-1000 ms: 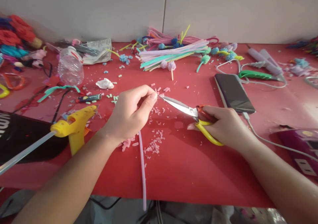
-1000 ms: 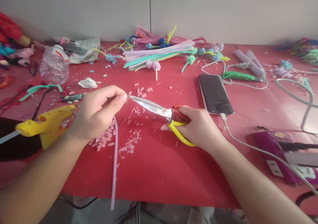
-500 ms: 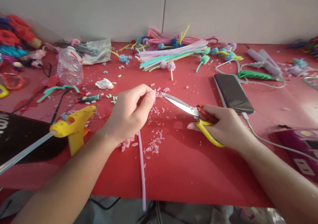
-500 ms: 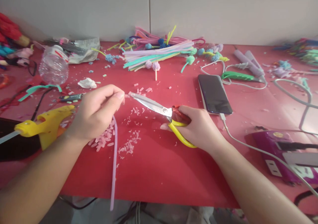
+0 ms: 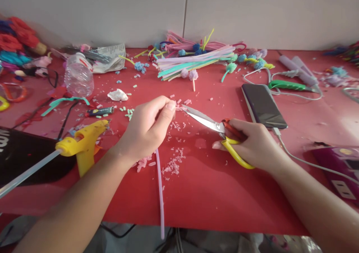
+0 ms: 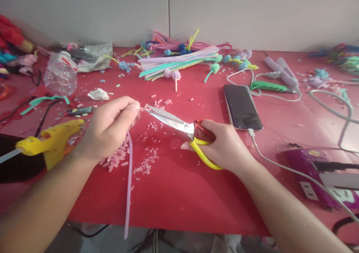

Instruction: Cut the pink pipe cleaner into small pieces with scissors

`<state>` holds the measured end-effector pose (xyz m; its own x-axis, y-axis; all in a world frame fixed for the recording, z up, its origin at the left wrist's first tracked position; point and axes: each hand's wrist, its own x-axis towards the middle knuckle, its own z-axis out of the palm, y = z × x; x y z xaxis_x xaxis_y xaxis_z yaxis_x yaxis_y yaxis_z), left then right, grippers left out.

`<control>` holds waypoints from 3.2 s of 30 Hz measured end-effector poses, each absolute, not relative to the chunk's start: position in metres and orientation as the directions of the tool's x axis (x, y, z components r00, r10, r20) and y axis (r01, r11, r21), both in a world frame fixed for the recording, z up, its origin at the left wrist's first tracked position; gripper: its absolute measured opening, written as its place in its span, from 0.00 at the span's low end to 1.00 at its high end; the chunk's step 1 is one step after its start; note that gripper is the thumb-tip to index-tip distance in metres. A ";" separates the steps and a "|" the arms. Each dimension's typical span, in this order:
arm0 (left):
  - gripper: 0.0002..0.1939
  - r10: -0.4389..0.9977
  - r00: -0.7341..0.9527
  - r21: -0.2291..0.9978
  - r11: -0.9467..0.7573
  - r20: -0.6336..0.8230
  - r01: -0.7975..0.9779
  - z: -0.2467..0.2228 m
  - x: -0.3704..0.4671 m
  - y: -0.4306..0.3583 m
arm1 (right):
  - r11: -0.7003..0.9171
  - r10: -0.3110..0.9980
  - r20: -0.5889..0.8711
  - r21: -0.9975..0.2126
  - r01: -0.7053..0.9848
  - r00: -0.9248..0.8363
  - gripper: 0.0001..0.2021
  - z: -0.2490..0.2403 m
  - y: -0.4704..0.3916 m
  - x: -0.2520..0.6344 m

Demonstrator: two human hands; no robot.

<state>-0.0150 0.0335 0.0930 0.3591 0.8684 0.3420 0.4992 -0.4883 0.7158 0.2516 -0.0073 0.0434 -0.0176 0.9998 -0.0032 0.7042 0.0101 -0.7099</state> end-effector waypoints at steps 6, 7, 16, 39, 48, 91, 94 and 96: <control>0.18 0.868 0.376 0.727 -0.483 0.324 0.489 0.094 -0.016 0.032 | -0.008 1.000 -0.010 -0.699 0.715 0.002 0.39 0.044 -0.006 0.250; 0.17 0.868 0.377 0.726 -0.482 0.322 0.490 0.094 -0.016 0.032 | -0.003 1.000 -0.005 -0.697 0.717 -0.001 0.39 0.044 -0.006 0.250; 0.17 0.871 0.388 0.724 -0.475 0.303 0.501 0.093 -0.014 0.031 | -0.026 1.000 -0.017 -0.680 0.733 0.019 0.39 0.049 -0.005 0.245; 0.18 0.873 0.348 0.698 -0.484 0.343 0.527 0.093 -0.011 0.030 | 0.009 1.000 0.010 -0.718 0.696 -0.003 0.39 0.046 -0.007 0.248; 0.18 0.872 0.355 0.709 -0.483 0.337 0.514 0.092 -0.012 0.031 | 0.011 1.000 0.013 -0.705 0.709 -0.002 0.38 0.046 -0.007 0.249; 0.19 0.846 0.373 0.691 -0.528 0.380 0.494 0.089 -0.011 0.032 | 0.020 1.000 -0.003 -0.715 0.699 -0.031 0.39 0.043 -0.008 0.251; 0.19 0.845 0.372 0.691 -0.530 0.384 0.492 0.090 -0.011 0.032 | 0.017 0.999 -0.009 -0.708 0.706 -0.033 0.40 0.043 -0.007 0.251; 0.19 0.843 0.371 0.687 -0.534 0.389 0.492 0.090 -0.011 0.032 | 0.008 1.000 -0.012 -0.704 0.711 -0.023 0.40 0.044 -0.007 0.250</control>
